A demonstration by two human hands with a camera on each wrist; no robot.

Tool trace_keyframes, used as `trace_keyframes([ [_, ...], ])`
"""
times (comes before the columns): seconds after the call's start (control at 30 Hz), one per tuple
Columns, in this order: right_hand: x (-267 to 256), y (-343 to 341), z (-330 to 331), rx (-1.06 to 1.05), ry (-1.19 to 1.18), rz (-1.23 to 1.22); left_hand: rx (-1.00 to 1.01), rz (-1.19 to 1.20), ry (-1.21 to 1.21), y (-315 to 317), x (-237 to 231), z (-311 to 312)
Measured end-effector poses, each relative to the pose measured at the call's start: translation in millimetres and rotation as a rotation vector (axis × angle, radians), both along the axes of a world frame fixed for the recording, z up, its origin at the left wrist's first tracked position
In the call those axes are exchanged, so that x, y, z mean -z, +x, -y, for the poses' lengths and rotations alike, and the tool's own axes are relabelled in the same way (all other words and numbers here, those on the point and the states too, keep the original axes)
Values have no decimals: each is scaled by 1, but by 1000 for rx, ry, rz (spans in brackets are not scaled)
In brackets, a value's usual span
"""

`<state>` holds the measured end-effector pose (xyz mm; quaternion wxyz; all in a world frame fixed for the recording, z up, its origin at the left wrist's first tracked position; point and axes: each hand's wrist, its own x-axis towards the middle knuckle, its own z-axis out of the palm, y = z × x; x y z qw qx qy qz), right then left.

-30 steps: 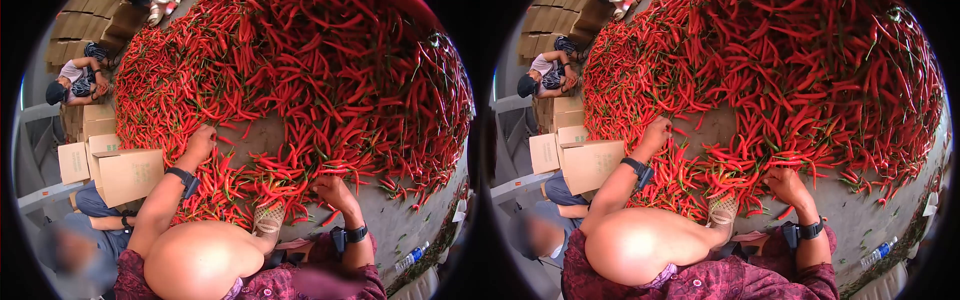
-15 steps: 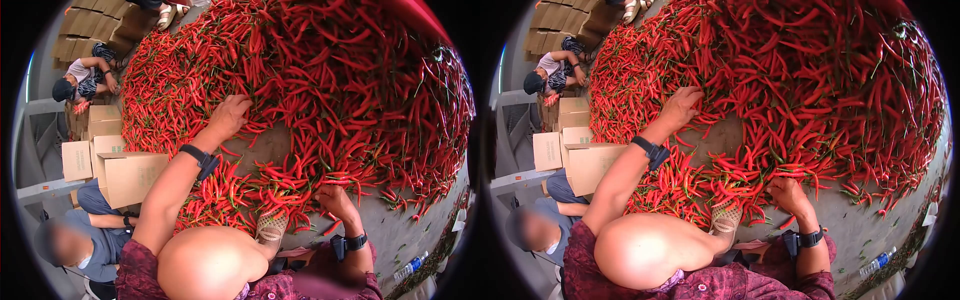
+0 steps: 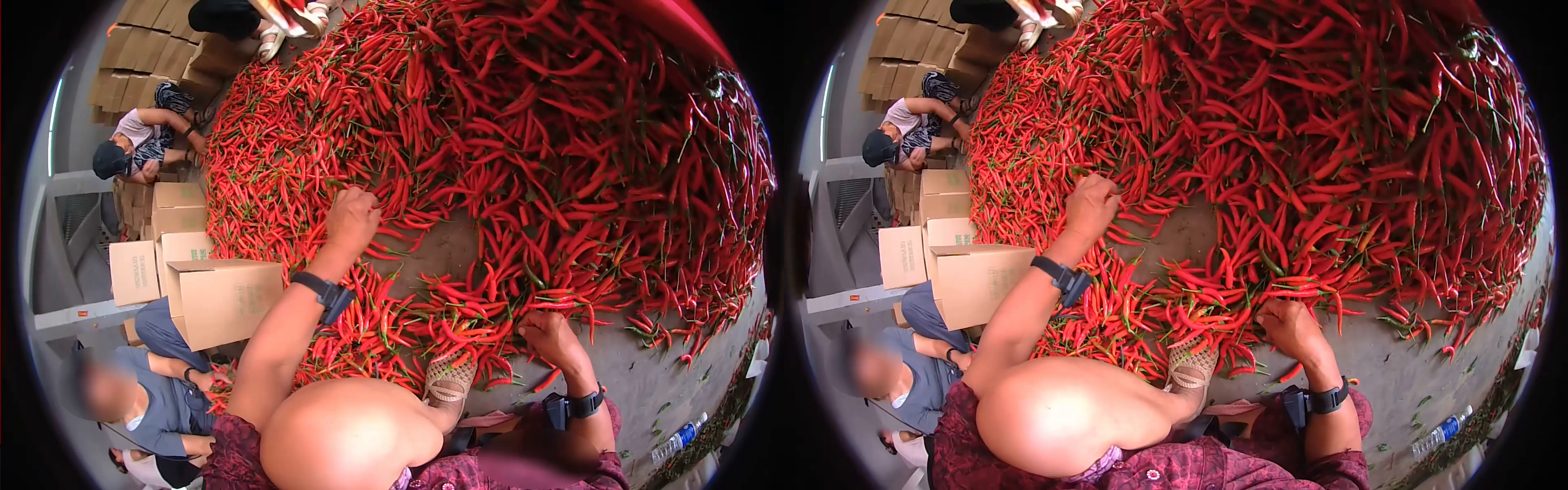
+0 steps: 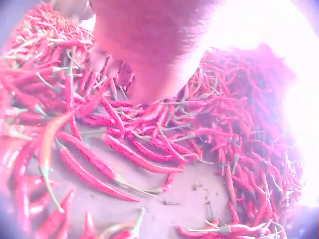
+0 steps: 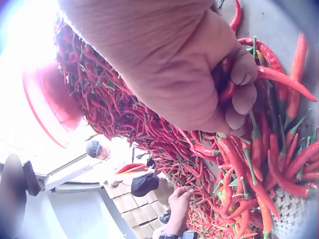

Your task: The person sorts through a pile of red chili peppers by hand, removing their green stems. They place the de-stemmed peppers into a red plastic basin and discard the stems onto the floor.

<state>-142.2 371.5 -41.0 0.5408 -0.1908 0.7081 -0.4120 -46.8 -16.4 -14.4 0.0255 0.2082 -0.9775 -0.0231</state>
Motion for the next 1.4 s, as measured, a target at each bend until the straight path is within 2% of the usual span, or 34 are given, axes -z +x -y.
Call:
trace_keyframes([
  [0.1,-1,-2,2,-3,-4,21,-288,232,358,-15,11,-9],
  [0.2,-3,-3,2,17,12,74,-292,251,295,-20,22,-8],
  [0.33,-5,-3,4,14,12,48,-275,268,602,-10,32,-13],
  [0.37,-4,-3,4,2,9,40,-255,312,510,-4,36,-20],
  [0.47,-5,-2,4,-2,-1,29,-332,253,278,0,42,-29],
  [0.57,1,-1,-1,-24,-60,95,-213,328,458,2,42,-15],
  [0.67,-6,1,-1,-16,-146,313,-529,567,1167,-2,17,-18],
  [0.7,-11,3,2,-10,-172,405,-518,614,1348,-2,3,-23],
  [0.83,-13,16,12,169,-278,542,-543,493,1801,15,-14,-61],
  [1.0,-20,22,21,556,-321,654,-400,480,1691,14,-33,-114],
  [1.1,-14,37,30,623,-355,638,-330,468,1566,8,-39,-140],
  [1.2,-6,42,26,514,-313,746,-251,501,1485,-3,-49,-164],
  [1.23,-6,42,25,520,-314,758,-202,437,1499,-5,-51,-171],
  [1.33,6,42,25,629,-474,874,-88,408,1504,0,-39,-179],
  [1.37,7,40,23,643,-493,912,24,408,1466,2,-36,-177],
  [1.4,9,38,22,632,-555,969,-35,452,1482,-3,-42,-175],
])
